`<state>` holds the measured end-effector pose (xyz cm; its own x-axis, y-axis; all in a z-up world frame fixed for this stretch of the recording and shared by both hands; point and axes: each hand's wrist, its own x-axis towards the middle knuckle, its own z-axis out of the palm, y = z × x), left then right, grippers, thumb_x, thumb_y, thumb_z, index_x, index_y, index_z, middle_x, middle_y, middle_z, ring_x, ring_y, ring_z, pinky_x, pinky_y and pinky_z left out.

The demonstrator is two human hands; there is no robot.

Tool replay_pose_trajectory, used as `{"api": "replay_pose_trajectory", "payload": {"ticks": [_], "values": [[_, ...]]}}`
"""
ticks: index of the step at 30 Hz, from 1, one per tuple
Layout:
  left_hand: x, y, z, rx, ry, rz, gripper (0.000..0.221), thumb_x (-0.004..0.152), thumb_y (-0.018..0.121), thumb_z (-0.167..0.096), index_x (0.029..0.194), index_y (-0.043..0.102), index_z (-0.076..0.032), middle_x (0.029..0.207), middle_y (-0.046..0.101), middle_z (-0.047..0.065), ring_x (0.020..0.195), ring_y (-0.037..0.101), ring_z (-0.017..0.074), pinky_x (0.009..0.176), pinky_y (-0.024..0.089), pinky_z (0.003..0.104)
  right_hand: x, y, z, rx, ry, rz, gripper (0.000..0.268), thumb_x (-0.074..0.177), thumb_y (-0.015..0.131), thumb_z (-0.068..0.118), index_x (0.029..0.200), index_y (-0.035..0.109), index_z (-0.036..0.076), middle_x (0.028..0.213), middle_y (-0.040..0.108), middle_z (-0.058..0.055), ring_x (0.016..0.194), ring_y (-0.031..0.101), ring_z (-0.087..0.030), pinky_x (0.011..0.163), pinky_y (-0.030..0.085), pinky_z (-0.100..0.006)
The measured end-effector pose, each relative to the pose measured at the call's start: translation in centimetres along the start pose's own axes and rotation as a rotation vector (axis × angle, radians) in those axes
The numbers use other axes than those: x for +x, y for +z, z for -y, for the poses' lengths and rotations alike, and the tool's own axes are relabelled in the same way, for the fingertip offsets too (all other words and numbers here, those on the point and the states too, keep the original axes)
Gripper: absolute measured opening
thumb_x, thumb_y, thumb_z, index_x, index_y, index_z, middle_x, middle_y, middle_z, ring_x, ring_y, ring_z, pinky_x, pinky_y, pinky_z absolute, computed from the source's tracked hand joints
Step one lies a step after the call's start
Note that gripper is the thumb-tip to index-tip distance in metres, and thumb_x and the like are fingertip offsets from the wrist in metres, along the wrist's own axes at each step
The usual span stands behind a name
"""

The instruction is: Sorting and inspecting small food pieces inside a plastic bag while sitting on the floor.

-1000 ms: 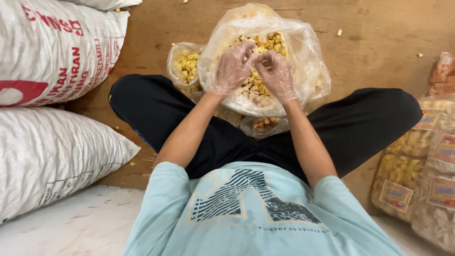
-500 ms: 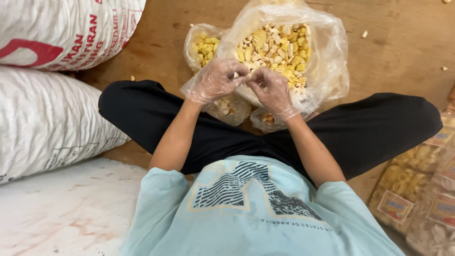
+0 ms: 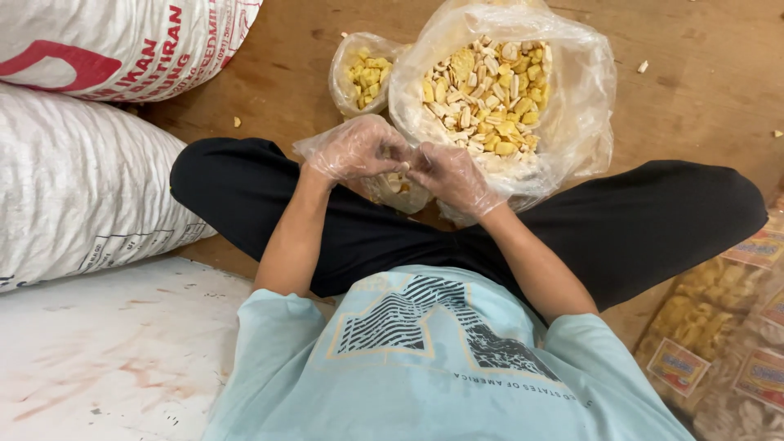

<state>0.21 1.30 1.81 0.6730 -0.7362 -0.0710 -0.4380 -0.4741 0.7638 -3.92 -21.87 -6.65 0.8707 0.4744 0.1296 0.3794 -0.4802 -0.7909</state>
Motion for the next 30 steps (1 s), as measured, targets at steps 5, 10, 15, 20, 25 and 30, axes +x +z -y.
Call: {"api": "replay_pose_trajectory", "payload": {"ticks": [5,10,15,20,25,30], "values": [[0.2,-0.7,-0.5,-0.029,-0.008,0.008,0.010,0.082,0.081,-0.019,0.091,0.076,-0.017,0.084,0.076,0.010,0.086,0.072,0.0349,0.076,0.055,0.046,0.2,-0.5,1.0,-0.009,-0.009,0.006,0.022,0.084,0.083,0.021,0.098,0.067,0.015,0.081,0.074,-0.009,0.080,0.074,-0.031,0.071,0.057,-0.044],[1.7,0.1,1.1,-0.049,0.120,-0.114,0.010,0.085,0.082,-0.021,0.092,0.076,-0.016,0.085,0.076,0.011,0.081,0.073,0.0340,0.074,0.056,0.042,0.6,-1.6,-0.5,-0.014,0.012,-0.074,0.020,0.083,0.084,0.019,0.097,0.069,0.018,0.082,0.076,-0.004,0.076,0.075,-0.024,0.068,0.058,-0.038],[5.7,0.8,-0.4,-0.072,0.247,-0.306,0.011,0.091,0.079,-0.015,0.100,0.076,-0.009,0.088,0.076,0.014,0.080,0.071,0.0321,0.073,0.056,0.042,0.7,-3.1,-2.7,0.024,0.060,-0.263,0.021,0.082,0.088,0.022,0.094,0.072,0.017,0.083,0.076,-0.003,0.074,0.075,-0.018,0.064,0.058,-0.030],[12.1,4.6,2.8,-0.009,0.335,-0.360,0.016,0.087,0.079,-0.014,0.102,0.074,-0.009,0.089,0.073,0.016,0.085,0.069,0.0378,0.076,0.056,0.047,1.6,-6.5,-1.8,-0.121,0.056,-0.375,0.012,0.093,0.075,0.017,0.103,0.072,0.012,0.084,0.075,-0.011,0.077,0.074,-0.029,0.069,0.058,-0.040],[16.7,6.1,1.3,0.098,0.310,-0.373,0.014,0.091,0.066,-0.001,0.099,0.072,-0.010,0.091,0.072,0.006,0.084,0.068,0.0192,0.076,0.060,0.030,1.6,-8.3,-4.2,-0.150,0.100,-0.363,0.022,0.099,0.062,0.000,0.121,0.064,0.000,0.100,0.074,-0.015,0.087,0.072,-0.025,0.077,0.064,-0.035],[21.8,9.4,5.9,0.224,0.277,-0.390,0.026,0.095,0.060,-0.005,0.119,0.065,-0.015,0.106,0.067,0.004,0.090,0.068,0.0186,0.072,0.065,0.029,1.1,-9.4,-8.1,-0.255,0.049,-0.426,0.022,0.103,0.062,0.002,0.122,0.060,-0.009,0.113,0.066,-0.026,0.103,0.068,-0.037,0.082,0.066,-0.042]]}}
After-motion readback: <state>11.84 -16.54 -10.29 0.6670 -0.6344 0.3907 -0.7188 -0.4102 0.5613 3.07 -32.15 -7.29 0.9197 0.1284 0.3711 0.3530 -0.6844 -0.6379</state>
